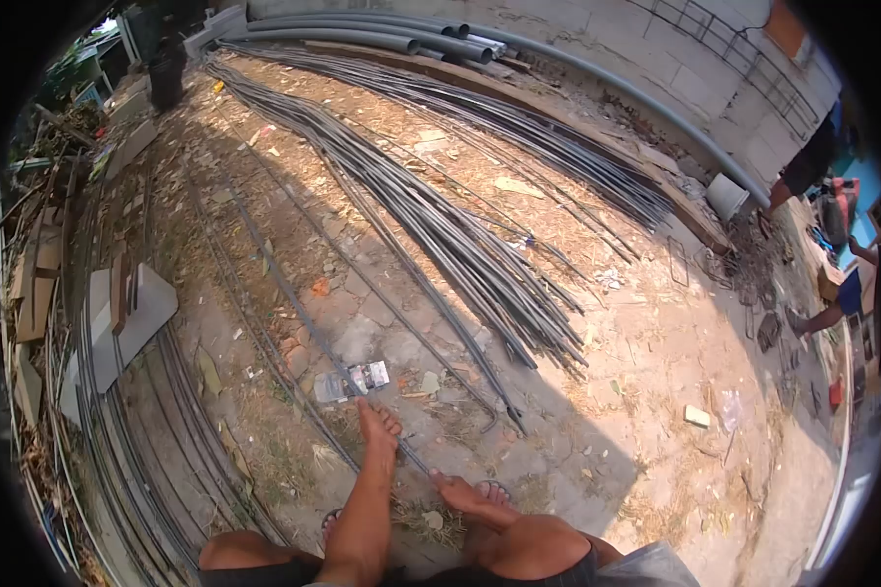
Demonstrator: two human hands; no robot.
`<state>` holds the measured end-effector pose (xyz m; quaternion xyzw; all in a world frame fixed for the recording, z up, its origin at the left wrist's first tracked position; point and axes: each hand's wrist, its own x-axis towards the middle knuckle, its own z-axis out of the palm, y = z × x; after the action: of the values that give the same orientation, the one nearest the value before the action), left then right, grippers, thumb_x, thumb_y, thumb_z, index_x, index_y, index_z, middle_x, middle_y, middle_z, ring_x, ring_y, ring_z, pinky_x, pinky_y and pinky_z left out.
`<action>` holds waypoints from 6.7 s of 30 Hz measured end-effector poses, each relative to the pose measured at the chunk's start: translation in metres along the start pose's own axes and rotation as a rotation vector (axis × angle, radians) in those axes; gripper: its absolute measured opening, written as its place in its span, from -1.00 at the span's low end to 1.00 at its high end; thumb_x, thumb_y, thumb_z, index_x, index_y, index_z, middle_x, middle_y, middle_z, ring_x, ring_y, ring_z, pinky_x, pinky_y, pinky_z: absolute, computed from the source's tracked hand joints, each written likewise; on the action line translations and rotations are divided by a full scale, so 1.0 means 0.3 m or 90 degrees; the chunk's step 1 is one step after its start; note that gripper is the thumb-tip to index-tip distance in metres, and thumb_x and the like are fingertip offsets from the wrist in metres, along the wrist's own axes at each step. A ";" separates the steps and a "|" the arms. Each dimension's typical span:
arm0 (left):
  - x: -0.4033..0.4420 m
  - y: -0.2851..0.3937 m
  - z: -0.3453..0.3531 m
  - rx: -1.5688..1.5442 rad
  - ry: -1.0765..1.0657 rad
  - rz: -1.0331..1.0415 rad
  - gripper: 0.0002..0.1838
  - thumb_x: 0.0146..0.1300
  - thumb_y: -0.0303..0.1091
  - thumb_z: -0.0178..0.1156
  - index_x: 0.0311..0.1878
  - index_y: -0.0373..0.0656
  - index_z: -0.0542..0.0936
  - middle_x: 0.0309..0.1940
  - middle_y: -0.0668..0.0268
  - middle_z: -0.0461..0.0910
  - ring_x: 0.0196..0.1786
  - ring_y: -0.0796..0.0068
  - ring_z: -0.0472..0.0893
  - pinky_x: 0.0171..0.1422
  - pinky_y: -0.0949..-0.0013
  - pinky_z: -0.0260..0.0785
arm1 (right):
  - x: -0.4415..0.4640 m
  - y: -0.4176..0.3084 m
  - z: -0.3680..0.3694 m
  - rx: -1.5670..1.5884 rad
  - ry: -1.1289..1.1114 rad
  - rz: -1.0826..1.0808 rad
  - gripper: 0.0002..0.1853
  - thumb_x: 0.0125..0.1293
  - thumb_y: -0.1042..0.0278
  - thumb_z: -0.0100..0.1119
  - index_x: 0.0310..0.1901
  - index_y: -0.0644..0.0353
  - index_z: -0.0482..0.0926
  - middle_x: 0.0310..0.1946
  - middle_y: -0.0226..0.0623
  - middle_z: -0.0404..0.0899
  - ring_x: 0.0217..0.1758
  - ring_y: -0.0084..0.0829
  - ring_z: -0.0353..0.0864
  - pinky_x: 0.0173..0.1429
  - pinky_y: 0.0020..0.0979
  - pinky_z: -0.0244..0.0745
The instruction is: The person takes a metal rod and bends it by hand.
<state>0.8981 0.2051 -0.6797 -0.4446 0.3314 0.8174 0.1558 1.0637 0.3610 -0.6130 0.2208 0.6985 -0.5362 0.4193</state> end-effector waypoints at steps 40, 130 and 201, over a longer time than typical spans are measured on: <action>-0.028 0.028 0.056 0.079 0.065 0.060 -0.45 0.37 0.33 -0.14 -0.40 0.02 0.18 -0.67 0.49 0.11 -0.70 0.60 0.01 -0.66 0.45 -0.17 | 0.131 0.092 0.059 0.018 0.030 -0.063 -0.15 0.36 -0.44 -0.31 -0.17 0.39 0.59 -0.24 0.11 0.60 -0.08 -0.04 0.56 0.14 -0.11 0.33; -0.007 0.181 0.420 -0.080 -0.121 0.028 -0.45 0.36 0.37 -0.16 -0.41 0.04 0.25 -0.71 0.55 0.04 -0.76 0.67 0.00 -0.72 0.49 -0.19 | -0.036 -0.101 -0.210 -0.014 0.216 -0.286 -0.53 0.45 0.07 -0.02 -0.51 0.31 0.43 -0.68 -0.38 0.25 -0.53 -0.56 0.22 -0.44 -0.33 0.22; -0.006 0.427 0.021 0.099 0.160 0.247 -0.79 0.34 -0.17 0.11 -0.28 -0.11 0.50 -0.64 0.43 0.37 -0.67 0.62 0.32 -0.68 0.46 0.10 | 0.092 -0.233 0.135 0.068 -0.339 -0.198 -0.64 0.53 -0.07 -0.22 -0.11 0.07 0.38 -0.60 -0.48 0.30 -0.63 -0.60 0.24 -0.56 -0.54 0.16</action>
<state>0.8249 0.1157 -0.6242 -0.4570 0.4896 0.7425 -0.0129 1.0096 0.2964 -0.5993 -0.0151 0.5603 -0.6688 0.4884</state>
